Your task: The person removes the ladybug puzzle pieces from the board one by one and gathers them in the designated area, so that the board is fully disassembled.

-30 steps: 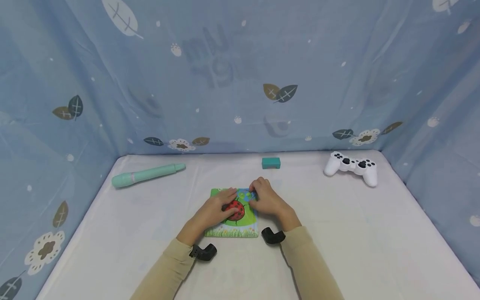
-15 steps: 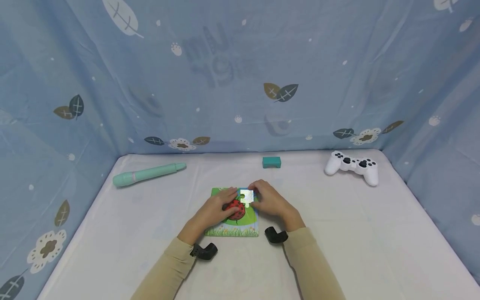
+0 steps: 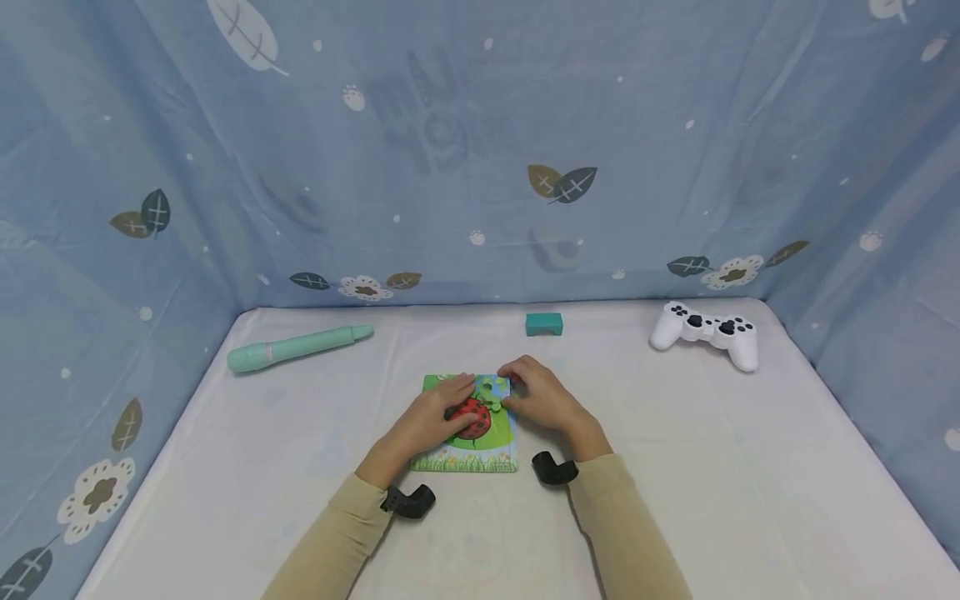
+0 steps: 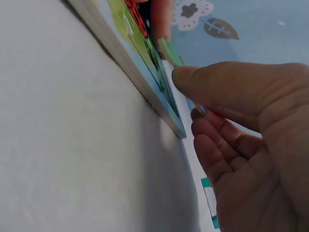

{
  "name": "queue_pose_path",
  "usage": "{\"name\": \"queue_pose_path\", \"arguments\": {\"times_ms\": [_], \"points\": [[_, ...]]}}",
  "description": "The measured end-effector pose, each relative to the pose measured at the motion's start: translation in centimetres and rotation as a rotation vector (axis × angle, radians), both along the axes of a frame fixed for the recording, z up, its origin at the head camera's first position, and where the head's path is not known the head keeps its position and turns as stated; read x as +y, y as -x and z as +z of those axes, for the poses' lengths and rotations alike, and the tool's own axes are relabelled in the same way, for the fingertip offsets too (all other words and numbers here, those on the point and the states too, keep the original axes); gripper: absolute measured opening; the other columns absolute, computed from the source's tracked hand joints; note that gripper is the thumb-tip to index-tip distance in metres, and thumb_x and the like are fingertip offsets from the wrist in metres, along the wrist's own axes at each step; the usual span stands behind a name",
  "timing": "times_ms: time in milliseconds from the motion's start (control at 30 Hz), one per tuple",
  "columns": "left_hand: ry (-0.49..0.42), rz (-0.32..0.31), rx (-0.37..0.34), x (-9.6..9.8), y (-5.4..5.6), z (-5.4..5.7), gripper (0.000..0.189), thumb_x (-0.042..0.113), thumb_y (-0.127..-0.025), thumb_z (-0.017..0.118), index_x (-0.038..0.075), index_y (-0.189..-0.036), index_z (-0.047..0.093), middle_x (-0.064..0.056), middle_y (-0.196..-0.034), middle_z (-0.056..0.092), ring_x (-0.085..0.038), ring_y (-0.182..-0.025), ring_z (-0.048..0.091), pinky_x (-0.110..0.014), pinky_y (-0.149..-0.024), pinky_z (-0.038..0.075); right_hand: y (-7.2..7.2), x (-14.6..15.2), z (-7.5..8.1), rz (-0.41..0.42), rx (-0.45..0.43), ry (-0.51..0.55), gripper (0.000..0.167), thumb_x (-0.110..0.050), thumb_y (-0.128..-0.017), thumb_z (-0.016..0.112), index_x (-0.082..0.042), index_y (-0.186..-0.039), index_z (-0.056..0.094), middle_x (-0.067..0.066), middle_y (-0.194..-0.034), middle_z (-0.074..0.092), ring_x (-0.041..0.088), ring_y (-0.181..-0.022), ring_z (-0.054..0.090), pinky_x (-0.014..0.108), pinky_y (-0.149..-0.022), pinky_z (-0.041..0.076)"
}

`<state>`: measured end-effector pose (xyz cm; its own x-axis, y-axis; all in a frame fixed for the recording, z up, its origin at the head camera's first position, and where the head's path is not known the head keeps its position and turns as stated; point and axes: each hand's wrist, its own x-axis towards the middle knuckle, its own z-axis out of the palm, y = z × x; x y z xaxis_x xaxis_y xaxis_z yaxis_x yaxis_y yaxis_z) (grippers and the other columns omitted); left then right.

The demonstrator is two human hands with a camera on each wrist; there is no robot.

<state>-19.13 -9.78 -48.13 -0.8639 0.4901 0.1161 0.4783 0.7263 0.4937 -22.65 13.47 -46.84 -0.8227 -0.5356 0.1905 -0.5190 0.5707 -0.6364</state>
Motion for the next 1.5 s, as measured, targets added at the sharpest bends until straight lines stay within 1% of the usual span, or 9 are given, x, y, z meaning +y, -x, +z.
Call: {"name": "queue_pose_path", "arguments": {"times_ms": [233, 400, 733, 1133, 1200, 1267, 1367, 1433, 1500], "points": [[0.013, -0.011, 0.041, -0.2, 0.0, -0.2, 0.059, 0.040, -0.092, 0.060, 0.005, -0.138, 0.049, -0.006, -0.148, 0.042, -0.026, -0.138, 0.037, -0.040, -0.112, 0.035, 0.0, 0.9, 0.7, -0.018, -0.030, 0.066, 0.038, -0.006, -0.083, 0.071, -0.003, -0.118, 0.059, 0.011, -0.115, 0.058, 0.029, -0.105, 0.059, 0.046, -0.092, 0.050], [0.014, -0.014, 0.040, 0.1, -0.1, -0.3, 0.059, 0.040, -0.092, 0.060, 0.005, -0.138, 0.049, -0.006, -0.148, 0.042, -0.025, -0.138, 0.037, -0.041, -0.111, 0.037, -0.3, 3.1, 1.3, -0.051, -0.054, 0.050, 0.040, -0.006, -0.084, 0.070, -0.004, -0.121, 0.058, 0.012, -0.119, 0.057, 0.032, -0.108, 0.058, 0.047, -0.094, 0.050], [0.020, -0.014, 0.043, -0.1, -0.2, -0.2, 0.060, 0.040, -0.092, 0.060, 0.006, -0.139, 0.048, -0.006, -0.149, 0.041, -0.025, -0.139, 0.036, -0.039, -0.111, 0.037, -1.1, 9.1, 1.6, -0.115, 0.004, -0.008, 0.039, -0.003, -0.084, 0.070, 0.002, -0.120, 0.058, 0.016, -0.115, 0.057, 0.034, -0.104, 0.059, 0.051, -0.091, 0.049], [0.014, -0.006, 0.036, -0.1, -0.2, -0.2, 0.060, 0.039, -0.091, 0.061, 0.006, -0.139, 0.048, -0.006, -0.149, 0.040, -0.026, -0.139, 0.035, -0.041, -0.110, 0.038, -2.0, 16.2, 2.1, -0.246, -0.032, -0.094, 0.040, -0.008, -0.087, 0.067, 0.004, -0.123, 0.055, 0.021, -0.119, 0.055, 0.038, -0.105, 0.056, 0.049, -0.090, 0.047], [0.009, -0.007, 0.028, -0.1, -0.1, -0.3, 0.060, 0.040, -0.091, 0.061, 0.006, -0.139, 0.047, -0.007, -0.149, 0.040, -0.026, -0.139, 0.035, -0.041, -0.110, 0.038, -2.1, 17.3, 2.0, -0.267, -0.037, -0.108, 0.040, -0.011, -0.088, 0.067, 0.003, -0.124, 0.055, 0.021, -0.119, 0.055, 0.031, -0.105, 0.056, 0.039, -0.091, 0.049], [0.004, -0.006, 0.022, -0.1, -0.1, -0.3, 0.060, 0.039, -0.091, 0.061, 0.006, -0.139, 0.047, -0.007, -0.149, 0.040, -0.026, -0.140, 0.034, -0.041, -0.111, 0.037, -2.2, 18.4, 1.9, -0.283, -0.038, -0.117, 0.041, -0.013, -0.088, 0.067, 0.002, -0.124, 0.056, 0.019, -0.120, 0.055, 0.011, -0.104, 0.055, 0.023, -0.088, 0.048], [0.004, -0.004, 0.018, -0.1, 0.0, -0.3, 0.061, 0.039, -0.091, 0.061, 0.006, -0.140, 0.046, -0.007, -0.150, 0.039, -0.025, -0.140, 0.034, -0.042, -0.111, 0.036, -2.2, 19.6, 1.6, -0.294, -0.043, -0.111, 0.041, -0.015, -0.089, 0.067, 0.002, -0.124, 0.056, 0.020, -0.120, 0.055, -0.016, -0.098, 0.042, 0.005, -0.081, 0.041], [0.008, -0.004, 0.019, -0.1, 0.0, -0.3, 0.061, 0.040, -0.091, 0.061, 0.006, -0.140, 0.046, -0.007, -0.149, 0.039, -0.025, -0.140, 0.034, -0.042, -0.111, 0.036, -2.3, 20.2, 1.5, -0.293, -0.050, -0.104, 0.041, -0.015, -0.089, 0.067, 0.003, -0.123, 0.056, 0.021, -0.120, 0.054, -0.025, -0.095, 0.033, 0.001, -0.079, 0.038], [0.013, -0.004, 0.024, -0.1, 0.0, -0.3, 0.060, 0.039, -0.091, 0.061, 0.006, -0.140, 0.047, -0.007, -0.149, 0.040, -0.025, -0.139, 0.035, -0.042, -0.111, 0.037, -2.3, 20.5, 1.4, -0.295, -0.060, -0.105, 0.042, -0.016, -0.089, 0.067, 0.004, -0.123, 0.056, 0.023, -0.121, 0.054, -0.027, -0.095, 0.030, 0.001, -0.079, 0.037]]}}
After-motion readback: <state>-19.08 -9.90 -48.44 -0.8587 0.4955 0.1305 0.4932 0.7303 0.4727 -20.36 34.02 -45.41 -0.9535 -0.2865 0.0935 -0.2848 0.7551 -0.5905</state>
